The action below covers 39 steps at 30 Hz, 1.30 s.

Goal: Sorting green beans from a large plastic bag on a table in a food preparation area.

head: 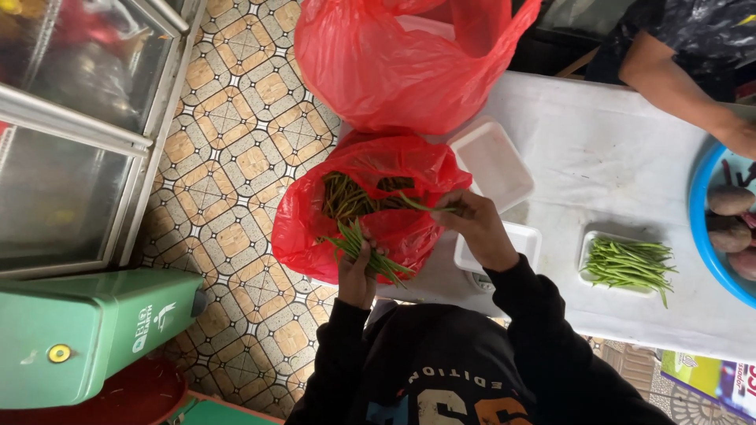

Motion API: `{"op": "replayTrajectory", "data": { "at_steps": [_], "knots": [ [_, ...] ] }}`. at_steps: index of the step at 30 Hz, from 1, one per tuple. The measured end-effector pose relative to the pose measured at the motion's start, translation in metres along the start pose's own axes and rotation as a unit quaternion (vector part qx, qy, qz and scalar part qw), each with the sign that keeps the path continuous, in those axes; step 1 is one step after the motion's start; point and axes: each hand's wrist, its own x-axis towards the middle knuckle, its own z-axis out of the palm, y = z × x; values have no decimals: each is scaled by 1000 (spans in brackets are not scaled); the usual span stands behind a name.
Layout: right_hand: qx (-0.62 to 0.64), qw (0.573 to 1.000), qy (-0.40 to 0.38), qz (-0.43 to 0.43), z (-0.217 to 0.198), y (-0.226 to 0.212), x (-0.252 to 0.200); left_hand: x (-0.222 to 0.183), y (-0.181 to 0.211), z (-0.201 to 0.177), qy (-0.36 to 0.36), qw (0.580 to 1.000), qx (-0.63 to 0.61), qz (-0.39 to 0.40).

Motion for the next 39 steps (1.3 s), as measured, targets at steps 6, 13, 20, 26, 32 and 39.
{"op": "replayTrajectory", "data": {
  "at_steps": [6, 13, 20, 26, 32, 39],
  "knots": [
    [199, 980, -10, -27, 2, 27, -23, 4, 13, 12, -29, 997, 56, 39],
    [240, 971, -10, -4, 13, 19, -37, -14, 44, 39, -38, 979, 176, 101],
    [238, 971, 16, 25, 10, 27, -32, -27, 41, 49, -53, 975, 204, 73],
    [236, 971, 14, 46, 8, 35, -30, -30, 29, 44, -52, 974, 213, 56],
    [114, 993, 5, 18, 17, 26, -36, -40, 29, 53, -83, 976, 202, 4],
    [-104, 994, 26, 20, 40, 56, -38, -40, -13, 49, -37, 988, 134, -63]
  ]
}}
